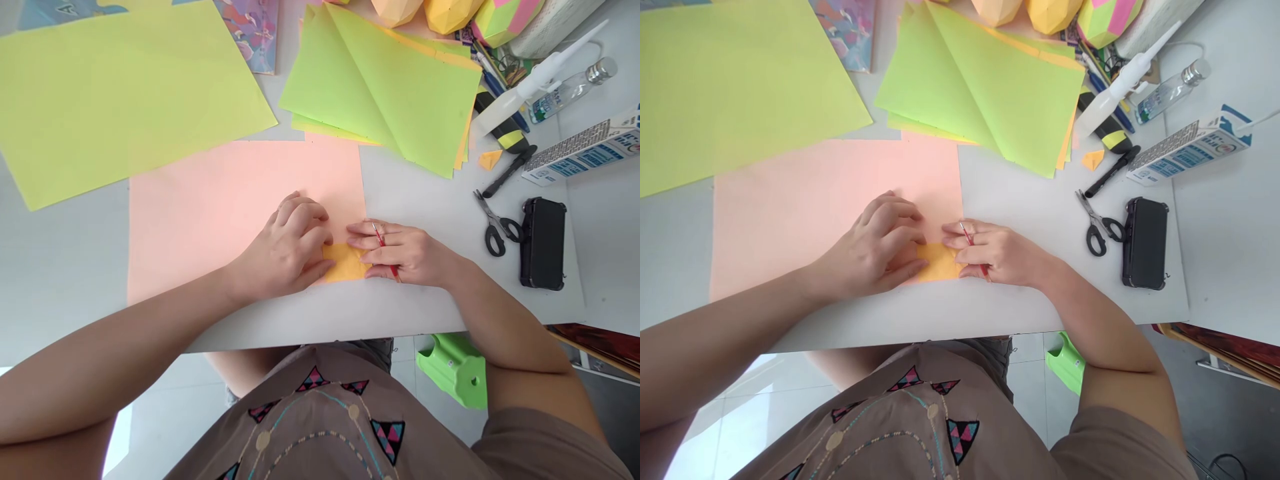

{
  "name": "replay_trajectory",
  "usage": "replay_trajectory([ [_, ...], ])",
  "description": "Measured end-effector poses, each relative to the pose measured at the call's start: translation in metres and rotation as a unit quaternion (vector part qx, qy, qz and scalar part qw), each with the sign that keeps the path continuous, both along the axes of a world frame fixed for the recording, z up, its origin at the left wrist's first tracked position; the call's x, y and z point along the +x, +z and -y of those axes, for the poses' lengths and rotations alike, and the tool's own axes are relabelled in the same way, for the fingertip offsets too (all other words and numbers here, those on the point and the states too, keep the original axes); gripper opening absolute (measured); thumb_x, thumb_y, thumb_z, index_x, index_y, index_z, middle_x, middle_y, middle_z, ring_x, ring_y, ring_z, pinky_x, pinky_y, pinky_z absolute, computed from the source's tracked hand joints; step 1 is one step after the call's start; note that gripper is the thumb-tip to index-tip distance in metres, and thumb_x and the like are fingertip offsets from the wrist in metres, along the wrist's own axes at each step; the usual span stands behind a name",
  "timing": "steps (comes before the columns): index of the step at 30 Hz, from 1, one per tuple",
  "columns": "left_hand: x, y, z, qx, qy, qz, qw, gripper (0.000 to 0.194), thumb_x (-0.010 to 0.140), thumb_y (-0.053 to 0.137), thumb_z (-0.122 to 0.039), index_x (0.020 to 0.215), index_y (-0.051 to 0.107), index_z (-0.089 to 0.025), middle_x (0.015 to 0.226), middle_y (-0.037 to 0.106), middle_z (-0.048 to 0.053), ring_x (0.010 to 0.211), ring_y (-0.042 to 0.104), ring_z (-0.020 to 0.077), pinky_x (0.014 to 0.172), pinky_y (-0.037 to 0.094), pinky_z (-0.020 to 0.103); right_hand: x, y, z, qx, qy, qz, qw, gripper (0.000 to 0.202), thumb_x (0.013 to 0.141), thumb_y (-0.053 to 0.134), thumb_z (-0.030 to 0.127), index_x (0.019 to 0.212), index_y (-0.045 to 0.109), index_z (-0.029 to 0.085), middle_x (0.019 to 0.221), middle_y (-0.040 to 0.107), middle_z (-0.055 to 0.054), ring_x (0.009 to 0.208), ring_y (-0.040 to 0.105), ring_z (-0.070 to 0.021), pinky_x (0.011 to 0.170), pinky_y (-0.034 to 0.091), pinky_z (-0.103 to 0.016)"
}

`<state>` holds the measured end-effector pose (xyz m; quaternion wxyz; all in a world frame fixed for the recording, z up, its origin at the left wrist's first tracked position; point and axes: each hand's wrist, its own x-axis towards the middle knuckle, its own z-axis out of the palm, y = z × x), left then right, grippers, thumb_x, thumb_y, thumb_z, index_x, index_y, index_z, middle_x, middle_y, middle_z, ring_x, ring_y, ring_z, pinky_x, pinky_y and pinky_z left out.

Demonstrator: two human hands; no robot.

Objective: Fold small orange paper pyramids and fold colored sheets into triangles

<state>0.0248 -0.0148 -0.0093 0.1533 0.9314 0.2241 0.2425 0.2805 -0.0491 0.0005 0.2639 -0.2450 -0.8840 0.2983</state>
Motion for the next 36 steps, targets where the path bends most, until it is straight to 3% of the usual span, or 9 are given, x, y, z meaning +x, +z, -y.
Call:
replay_trajectory([
  [27, -0.0003, -0.0004, 0.0001, -0.031, 0.010, -0.004, 0.999, 0.013, 0.084, 0.057, -0.026, 0.095, 0.052, -0.020, 0.111, 0.051, 0.012, 0.112, 0.047, 0.0303, 0.100, 0.037, 0.063, -0.0009, 0.0005, 0.0002, -0.001, -0.006, 0.010, 1.000, 0.007, 0.087, 0.065, 0.017, 0.093, 0.069, 0.015, 0.120, 0.067, -0.014, 0.129, 0.051, -0.0270, 0.108, 0.044, -0.049],
  [36, 0.0015, 0.0032, 0.0019, 0.044, -0.006, 0.000, 0.999, 0.004, 0.087, 0.057, -0.022, 0.090, 0.056, -0.023, 0.111, 0.054, 0.008, 0.112, 0.048, 0.0280, 0.098, 0.042, 0.058, -0.0008, 0.0015, 0.0004, -0.008, -0.007, 0.011, 1.000, 0.006, 0.089, 0.063, 0.017, 0.092, 0.068, 0.016, 0.119, 0.068, -0.013, 0.130, 0.049, -0.0255, 0.110, 0.044, -0.047],
])
